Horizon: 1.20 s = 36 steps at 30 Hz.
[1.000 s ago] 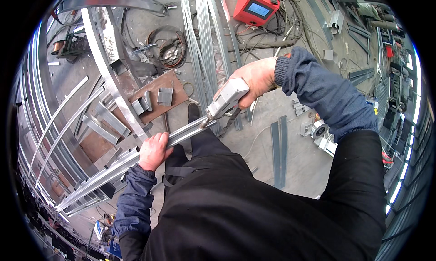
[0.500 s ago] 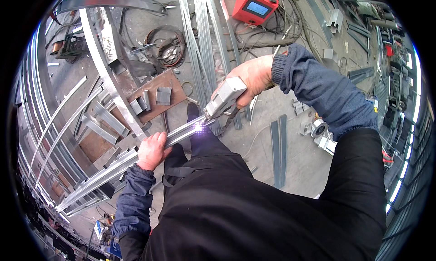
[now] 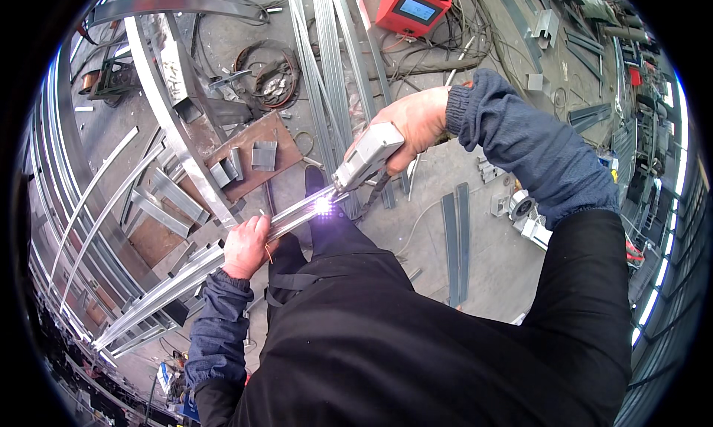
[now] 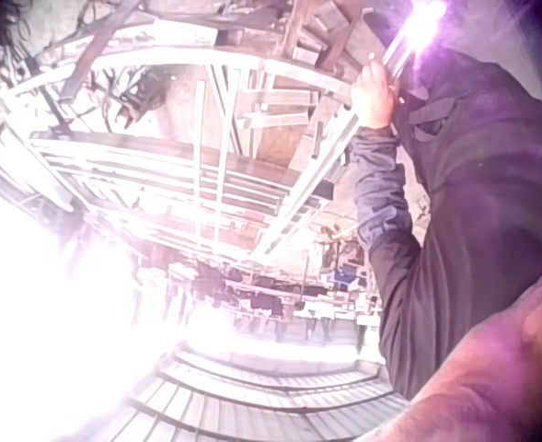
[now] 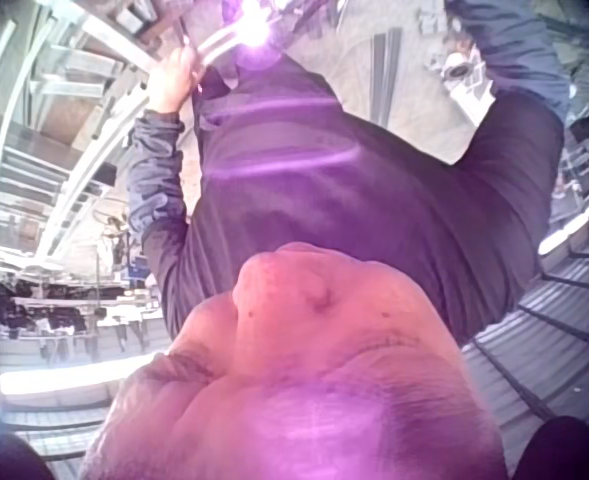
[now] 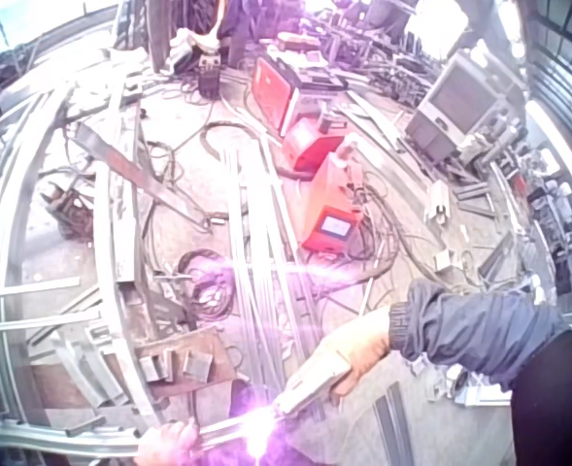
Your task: The person welds metal frame components using a handheld welding torch, joining metal bars together in a workshop setting. The person positions the metal pieces, applies welds, and occasionally adjusts the frame structure.
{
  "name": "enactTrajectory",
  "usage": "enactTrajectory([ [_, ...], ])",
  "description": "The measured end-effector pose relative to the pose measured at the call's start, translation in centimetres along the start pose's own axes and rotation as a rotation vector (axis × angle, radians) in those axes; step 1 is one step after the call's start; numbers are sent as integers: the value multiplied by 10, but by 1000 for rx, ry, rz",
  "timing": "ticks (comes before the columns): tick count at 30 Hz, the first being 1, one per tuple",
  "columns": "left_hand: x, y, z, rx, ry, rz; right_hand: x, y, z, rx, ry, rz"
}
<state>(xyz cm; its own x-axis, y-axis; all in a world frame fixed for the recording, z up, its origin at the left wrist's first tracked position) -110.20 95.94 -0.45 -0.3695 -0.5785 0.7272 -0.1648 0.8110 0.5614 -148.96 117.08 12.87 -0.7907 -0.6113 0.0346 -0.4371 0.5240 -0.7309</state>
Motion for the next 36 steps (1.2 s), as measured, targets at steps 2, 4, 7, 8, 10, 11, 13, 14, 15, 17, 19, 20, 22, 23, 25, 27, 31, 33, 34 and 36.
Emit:
enactTrajectory([
  [2,0,0,0,3,-15,-1,0,0,-1,0,-2,8],
  [4,1,0,0,0,-14,-7,-1,1,-1,-11,-2,8],
  [7,4,3,0,-11,8,-13,-2,3,-1,-37,-2,5],
  [8,6,5,1,-14,14,-7,-2,3,-1,-41,-4,9],
  [10,7,5,1,-20,23,-3,-2,4,-1,-41,-5,25],
  [11,6,5,1,-24,25,-4,-2,5,-1,-37,-3,38],
  [13,5,4,0,-21,12,-9,-2,4,-1,-28,4,47],
  [14,5,3,0,-14,-3,-13,-2,2,-1,-23,10,45],
  [15,4,2,0,-7,-18,-17,-2,0,-2,-18,16,42],
  [17,5,3,0,-3,-21,-16,1,-4,-3,-47,6,39],
  [19,6,3,0,-3,-21,-15,0,0,-2,-14,23,32],
  [20,5,3,0,-4,-18,-14,-4,8,0,33,46,26],
  [22,4,2,0,-4,-16,-11,-5,12,1,67,64,7],
  [23,4,3,0,-2,-17,-9,-5,11,1,55,60,-6],
  [25,2,2,0,6,-22,-11,-4,10,2,36,50,-6],
  [27,0,0,0,21,-34,-21,-5,12,2,25,37,19],
  [31,2,1,0,-7,-16,-2,-2,5,0,-9,-10,44],
  [33,0,0,0,-5,0,0,-2,5,0,-11,-13,60],
  [34,-1,-1,0,-8,-9,3,-3,9,0,12,7,54],
  [36,-2,-3,-1,-14,-26,7,-6,17,2,60,45,42],
])
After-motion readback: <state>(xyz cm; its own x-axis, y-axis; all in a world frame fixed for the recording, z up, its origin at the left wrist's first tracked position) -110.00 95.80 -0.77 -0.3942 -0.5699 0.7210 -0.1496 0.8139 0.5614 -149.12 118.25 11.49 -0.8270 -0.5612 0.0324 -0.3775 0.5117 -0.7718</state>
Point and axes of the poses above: each hand's wrist, its own z-axis towards the middle knuckle, its own x-axis out of the back of the hand, y = z × x, the point moved 1 cm from there along z, towards the middle knuckle, and after that the axes turned 7 degrees about -z, right-handed, at the moved point
